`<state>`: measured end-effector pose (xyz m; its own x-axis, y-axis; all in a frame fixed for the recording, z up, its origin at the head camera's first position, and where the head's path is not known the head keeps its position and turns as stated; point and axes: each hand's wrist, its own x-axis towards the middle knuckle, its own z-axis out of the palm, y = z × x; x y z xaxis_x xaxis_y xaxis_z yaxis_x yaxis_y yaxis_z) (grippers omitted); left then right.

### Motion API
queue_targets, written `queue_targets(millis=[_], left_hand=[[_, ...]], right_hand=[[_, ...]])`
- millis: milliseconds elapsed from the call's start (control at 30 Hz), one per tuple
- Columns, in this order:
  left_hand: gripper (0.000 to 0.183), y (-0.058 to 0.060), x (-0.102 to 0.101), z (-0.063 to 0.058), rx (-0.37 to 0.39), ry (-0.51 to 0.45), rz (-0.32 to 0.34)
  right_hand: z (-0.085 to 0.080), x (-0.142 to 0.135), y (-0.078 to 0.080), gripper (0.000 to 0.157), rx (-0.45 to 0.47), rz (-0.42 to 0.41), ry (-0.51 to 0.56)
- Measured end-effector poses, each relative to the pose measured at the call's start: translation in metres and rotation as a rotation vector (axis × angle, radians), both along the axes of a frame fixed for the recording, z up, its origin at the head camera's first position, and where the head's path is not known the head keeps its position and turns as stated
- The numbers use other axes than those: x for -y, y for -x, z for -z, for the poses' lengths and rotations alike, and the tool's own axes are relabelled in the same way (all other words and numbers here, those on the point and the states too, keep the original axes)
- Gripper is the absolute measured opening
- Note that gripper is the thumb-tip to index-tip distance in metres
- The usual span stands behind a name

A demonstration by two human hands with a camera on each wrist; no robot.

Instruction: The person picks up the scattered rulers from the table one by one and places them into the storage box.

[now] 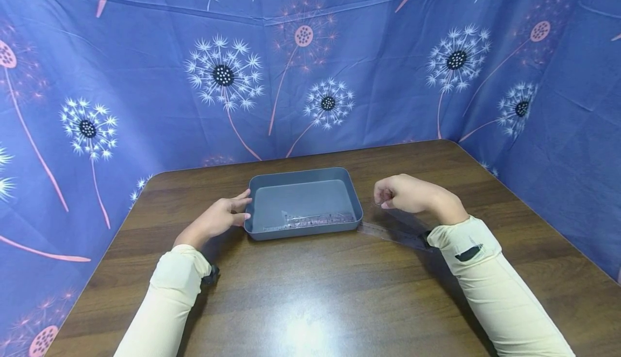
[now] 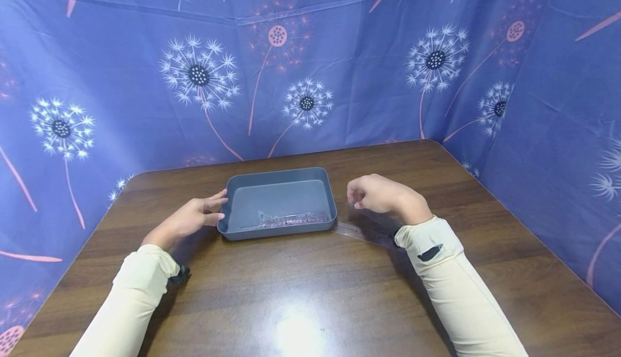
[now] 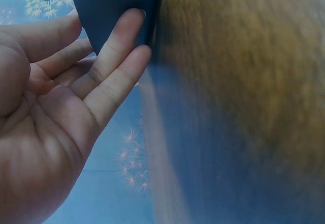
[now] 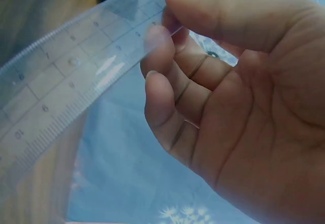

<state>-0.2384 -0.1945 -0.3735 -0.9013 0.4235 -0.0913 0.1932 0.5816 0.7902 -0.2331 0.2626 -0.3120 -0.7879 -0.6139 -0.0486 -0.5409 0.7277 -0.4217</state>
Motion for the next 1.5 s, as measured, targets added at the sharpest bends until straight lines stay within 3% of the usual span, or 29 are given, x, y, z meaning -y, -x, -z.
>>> queue_targets(millis=[300, 700, 967, 1200, 1500], left_hand=[[0.054, 0.000, 0.000, 0.001, 0.001, -0.012, 0.006], [0.055, 0.000, -0.002, 0.001, 0.005, -0.016, 0.008], [0.054, 0.000, -0.001, 0.001, -0.011, -0.021, 0.010], [0.053, -0.001, -0.001, -0.001, -0.010, -0.015, 0.007], [0.054, 0.000, 0.000, 0.001, -0.008, -0.013, 0.009]], right_hand=[[-0.026, -0.004, -0.015, 0.022, -0.135, 0.049, 0.054], [-0.048, 0.005, -0.028, 0.007, -0.348, 0.120, 0.089], [-0.054, 0.012, -0.037, 0.012, -0.509, 0.139, 0.242], [-0.053, 0.016, -0.038, 0.040, -0.621, 0.114, 0.403], [-0.043, 0.028, -0.035, 0.013, -0.618, 0.144, 0.449]])
